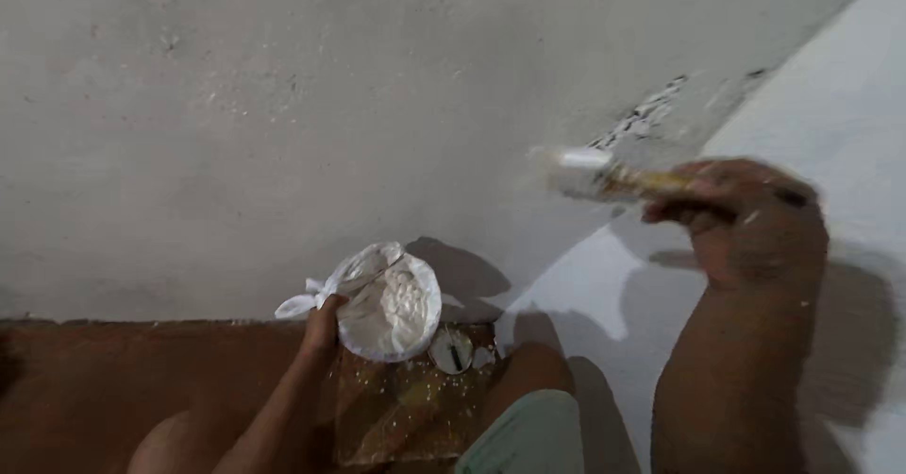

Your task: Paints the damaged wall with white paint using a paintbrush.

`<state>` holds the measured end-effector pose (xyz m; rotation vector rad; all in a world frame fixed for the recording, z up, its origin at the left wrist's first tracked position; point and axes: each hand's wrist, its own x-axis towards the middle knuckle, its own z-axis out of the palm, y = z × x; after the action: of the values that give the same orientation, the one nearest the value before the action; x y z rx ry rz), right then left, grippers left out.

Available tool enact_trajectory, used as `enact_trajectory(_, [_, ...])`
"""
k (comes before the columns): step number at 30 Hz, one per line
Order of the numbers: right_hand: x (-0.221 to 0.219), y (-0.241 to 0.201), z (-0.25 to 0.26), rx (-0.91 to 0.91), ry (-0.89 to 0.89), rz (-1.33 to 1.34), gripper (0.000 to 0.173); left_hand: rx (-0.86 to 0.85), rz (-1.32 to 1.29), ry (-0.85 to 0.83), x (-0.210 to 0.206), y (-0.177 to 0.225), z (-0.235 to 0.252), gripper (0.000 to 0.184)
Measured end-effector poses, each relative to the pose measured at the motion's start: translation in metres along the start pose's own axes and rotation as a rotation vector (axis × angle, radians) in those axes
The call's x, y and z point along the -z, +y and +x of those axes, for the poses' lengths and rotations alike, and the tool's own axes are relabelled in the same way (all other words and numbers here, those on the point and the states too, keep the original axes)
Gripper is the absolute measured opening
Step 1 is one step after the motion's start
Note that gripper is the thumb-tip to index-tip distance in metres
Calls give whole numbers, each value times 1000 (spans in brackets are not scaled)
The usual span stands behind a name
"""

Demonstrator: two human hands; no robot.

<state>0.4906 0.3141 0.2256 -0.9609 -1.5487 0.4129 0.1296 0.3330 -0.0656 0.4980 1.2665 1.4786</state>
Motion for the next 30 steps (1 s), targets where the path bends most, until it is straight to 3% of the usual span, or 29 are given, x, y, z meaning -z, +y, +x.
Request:
enact_trajectory(3, [-48, 29, -44, -137, -346, 61, 17, -18, -8, -46, -3, -1, 6, 18])
enact_trajectory(11, [-170, 57, -75, -579, -722, -108, 12, 5, 17, -92, -5, -6, 14, 20])
enact_trajectory(16, [-188, 77, -52, -620, -635, -330, 18, -23, 66, -151, -5, -6, 17, 14])
enact_trajectory(20, [-177, 73, -36, -571, -552, -250, 15, -32, 67, -159, -4, -5, 18, 17])
enact_trajectory(25, [-191, 66, -46, -669, -667, -255, 16, -27, 64, -164, -6, 0, 15, 14])
enact_trajectory(30, [-166, 83, -24, -697, -543, -299, 18, -30, 120, -137, -11, 2, 7, 15])
